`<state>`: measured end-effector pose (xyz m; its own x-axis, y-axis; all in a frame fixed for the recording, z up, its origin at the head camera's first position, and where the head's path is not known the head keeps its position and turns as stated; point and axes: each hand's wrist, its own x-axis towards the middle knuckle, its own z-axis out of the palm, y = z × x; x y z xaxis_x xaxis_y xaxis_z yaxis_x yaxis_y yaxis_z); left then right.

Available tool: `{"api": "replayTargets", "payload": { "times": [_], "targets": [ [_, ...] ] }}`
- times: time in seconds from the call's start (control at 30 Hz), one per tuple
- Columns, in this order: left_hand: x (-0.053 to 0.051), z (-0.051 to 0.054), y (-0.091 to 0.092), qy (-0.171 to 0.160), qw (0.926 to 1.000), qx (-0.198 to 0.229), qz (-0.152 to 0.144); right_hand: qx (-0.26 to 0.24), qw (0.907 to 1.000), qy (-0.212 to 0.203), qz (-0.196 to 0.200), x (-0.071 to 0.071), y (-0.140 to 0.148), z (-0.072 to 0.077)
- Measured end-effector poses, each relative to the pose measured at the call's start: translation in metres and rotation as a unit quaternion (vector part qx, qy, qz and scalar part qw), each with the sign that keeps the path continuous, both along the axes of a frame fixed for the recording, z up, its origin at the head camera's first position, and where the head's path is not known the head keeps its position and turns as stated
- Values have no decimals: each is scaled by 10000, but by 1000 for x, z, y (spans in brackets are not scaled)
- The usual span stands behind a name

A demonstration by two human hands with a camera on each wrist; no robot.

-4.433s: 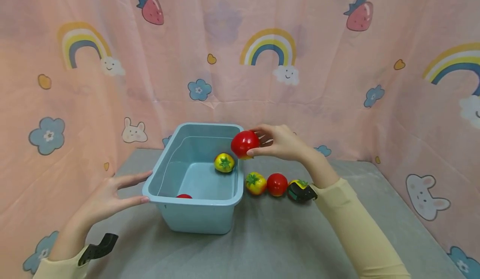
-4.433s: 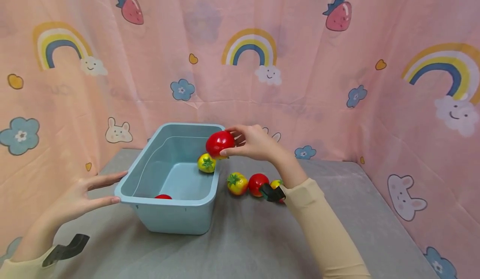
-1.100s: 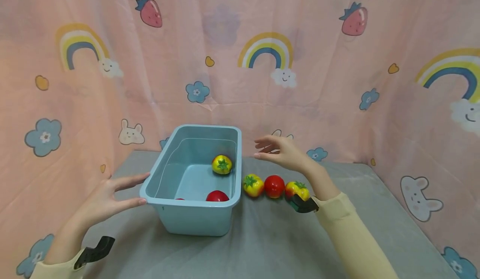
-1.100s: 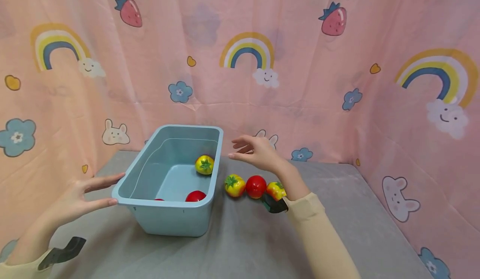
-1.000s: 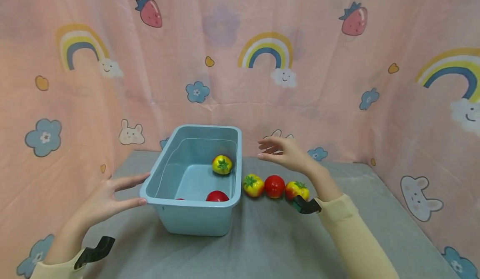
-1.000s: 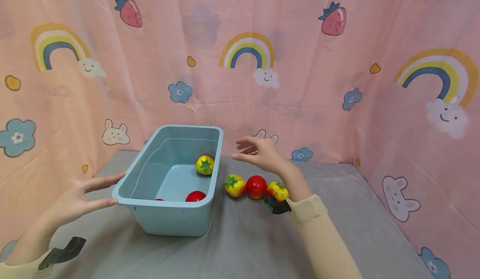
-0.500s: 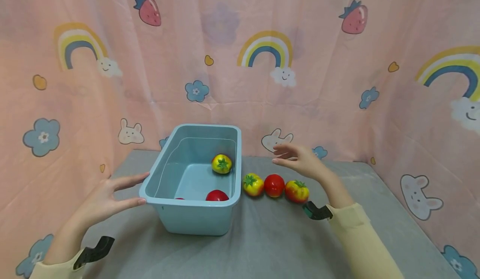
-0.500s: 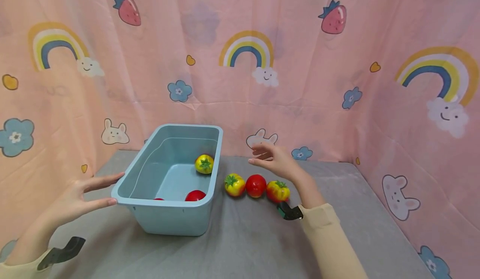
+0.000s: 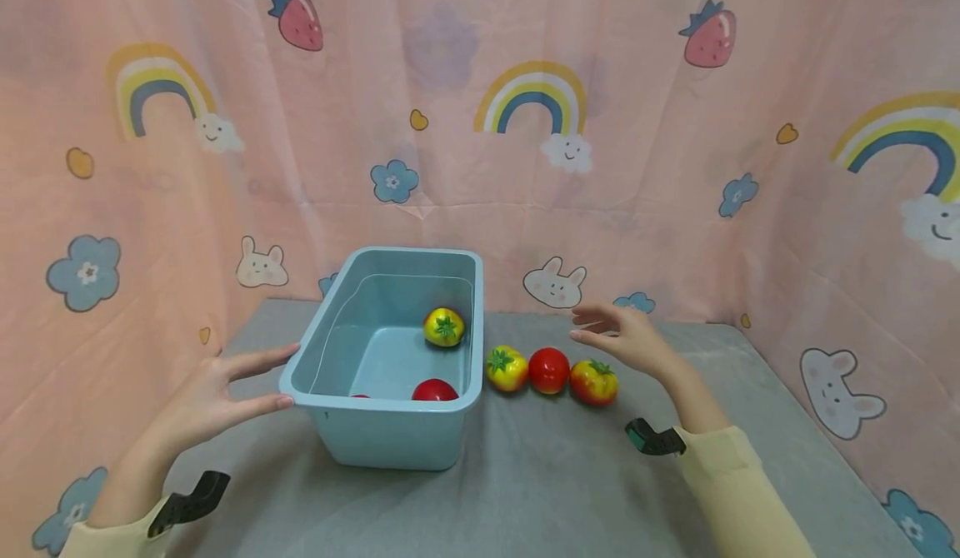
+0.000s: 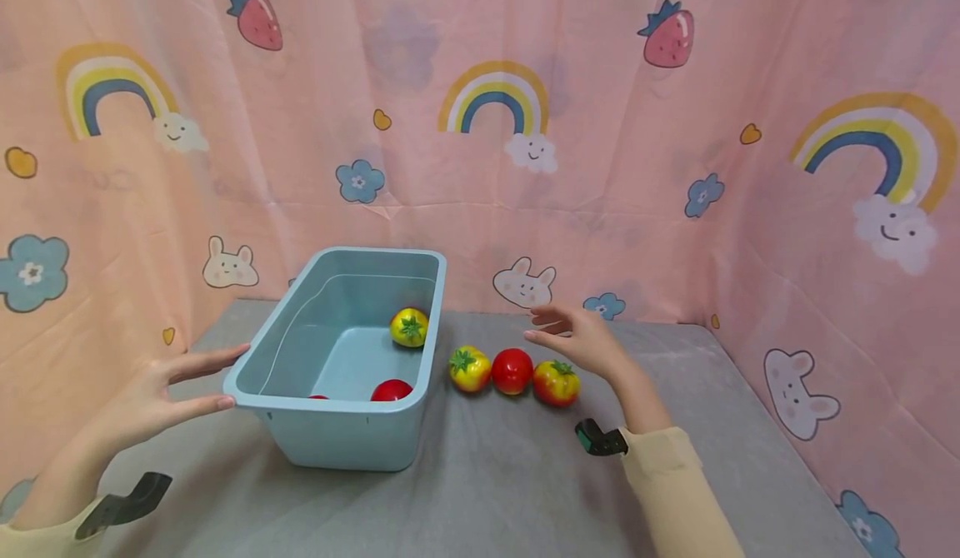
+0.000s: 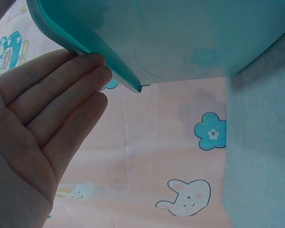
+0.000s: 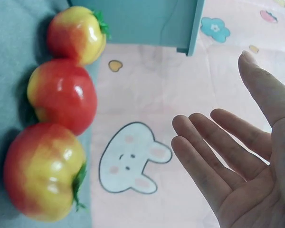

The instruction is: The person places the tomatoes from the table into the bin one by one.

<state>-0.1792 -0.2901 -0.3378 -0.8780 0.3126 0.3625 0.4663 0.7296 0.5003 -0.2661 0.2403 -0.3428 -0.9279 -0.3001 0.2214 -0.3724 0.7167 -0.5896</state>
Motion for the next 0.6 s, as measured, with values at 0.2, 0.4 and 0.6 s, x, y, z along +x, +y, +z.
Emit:
{"api": "replayTargets", "payload": {
  "times": [0.2,0.4,0.6],
  "targets": [
    [0,1,0,-34,10000,-6,-31,-54,10000,9,-35,1,11,-10],
    [0,1,0,-34,10000,-28,-31,-62,9998,-88,-148,2,23,-21],
    [0,1,0,-74,10000,-42,11,-58,9994,-165,-285,5,35,-34]
  ]
}}
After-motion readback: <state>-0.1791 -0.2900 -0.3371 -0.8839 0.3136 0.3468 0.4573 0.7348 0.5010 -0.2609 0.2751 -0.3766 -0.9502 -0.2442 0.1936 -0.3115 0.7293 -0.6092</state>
